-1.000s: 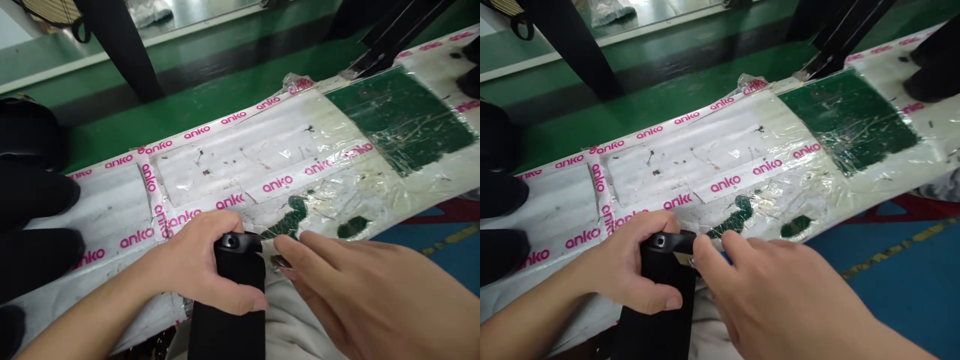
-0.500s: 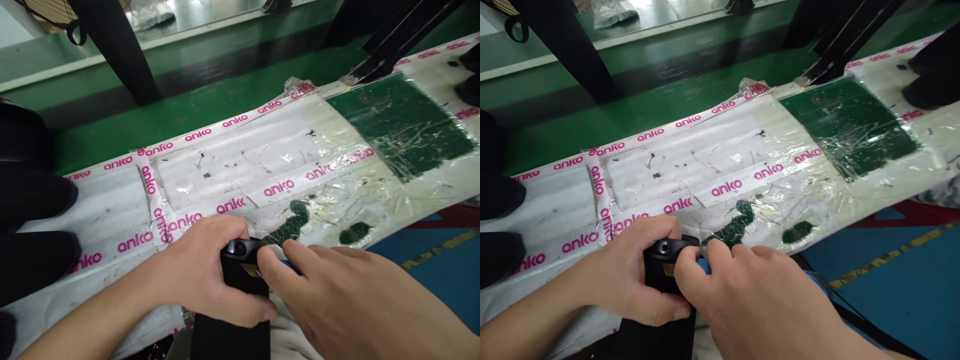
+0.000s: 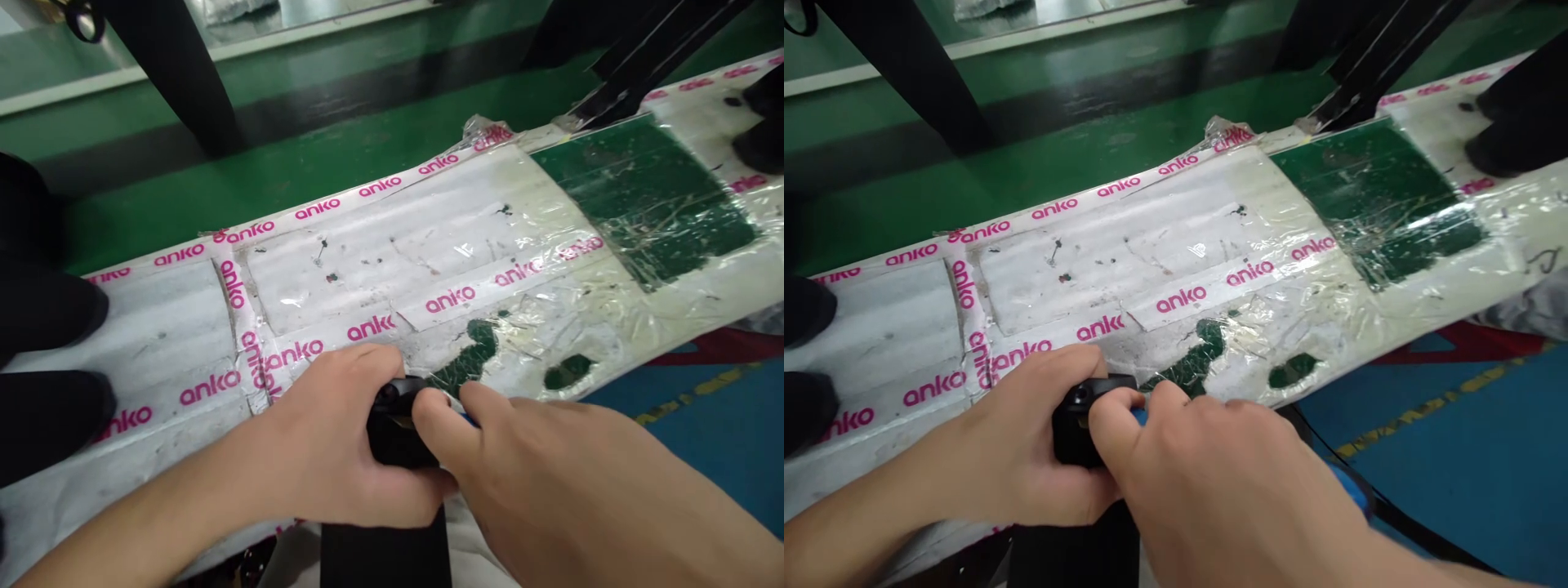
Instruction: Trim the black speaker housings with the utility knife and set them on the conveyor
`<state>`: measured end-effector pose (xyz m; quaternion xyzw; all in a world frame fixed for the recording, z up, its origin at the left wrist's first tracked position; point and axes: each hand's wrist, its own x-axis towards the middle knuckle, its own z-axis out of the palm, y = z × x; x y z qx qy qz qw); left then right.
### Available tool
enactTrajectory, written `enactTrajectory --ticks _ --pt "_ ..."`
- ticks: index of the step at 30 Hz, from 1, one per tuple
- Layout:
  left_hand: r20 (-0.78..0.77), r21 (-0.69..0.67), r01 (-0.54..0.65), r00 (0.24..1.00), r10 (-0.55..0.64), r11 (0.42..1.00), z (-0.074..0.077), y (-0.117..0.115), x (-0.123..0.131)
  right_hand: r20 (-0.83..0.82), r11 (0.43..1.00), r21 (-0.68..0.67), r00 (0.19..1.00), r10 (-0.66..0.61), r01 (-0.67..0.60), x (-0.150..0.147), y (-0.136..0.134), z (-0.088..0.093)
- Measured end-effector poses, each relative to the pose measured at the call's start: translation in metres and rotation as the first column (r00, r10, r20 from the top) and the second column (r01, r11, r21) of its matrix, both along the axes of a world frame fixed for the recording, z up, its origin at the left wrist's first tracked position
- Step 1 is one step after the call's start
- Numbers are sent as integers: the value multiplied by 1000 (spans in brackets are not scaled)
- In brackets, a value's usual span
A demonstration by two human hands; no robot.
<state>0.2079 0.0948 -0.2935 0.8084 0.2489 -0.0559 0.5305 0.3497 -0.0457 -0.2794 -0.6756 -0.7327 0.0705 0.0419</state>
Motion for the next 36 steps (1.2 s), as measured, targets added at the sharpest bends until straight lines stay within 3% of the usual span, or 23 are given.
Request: enactTrajectory --ticks 4,7,10,14,22,30,36 --pt "-29 48 31 999 -30 998 -1 2 -1 -50 983 -125 990 128 -134 13 7 0" --pt "-15 44 48 999 -47 998 -4 3 -2 -28 982 -60 984 179 -180 21 2 -9" --pt "-8 29 43 999 -43 999 -5 2 -2 42 985 80 988 151 -154 21 -7 -18" --pt "-7 25 14 1000 -14 1000 -4 1 -1 133 979 153 984 115 -136 15 -12 -20" --pt "1 35 11 1000 -11 999 -4 -2 1 137 984 106 983 126 -141 12 -7 -14" --pt "57 34 -25 998 23 999 -3 -6 1 122 998 57 992 12 -19 3 -12 -11" --pt "85 21 -21 996 19 1000 -4 -10 2 155 999 33 988 3 -8 2 -16 -13"
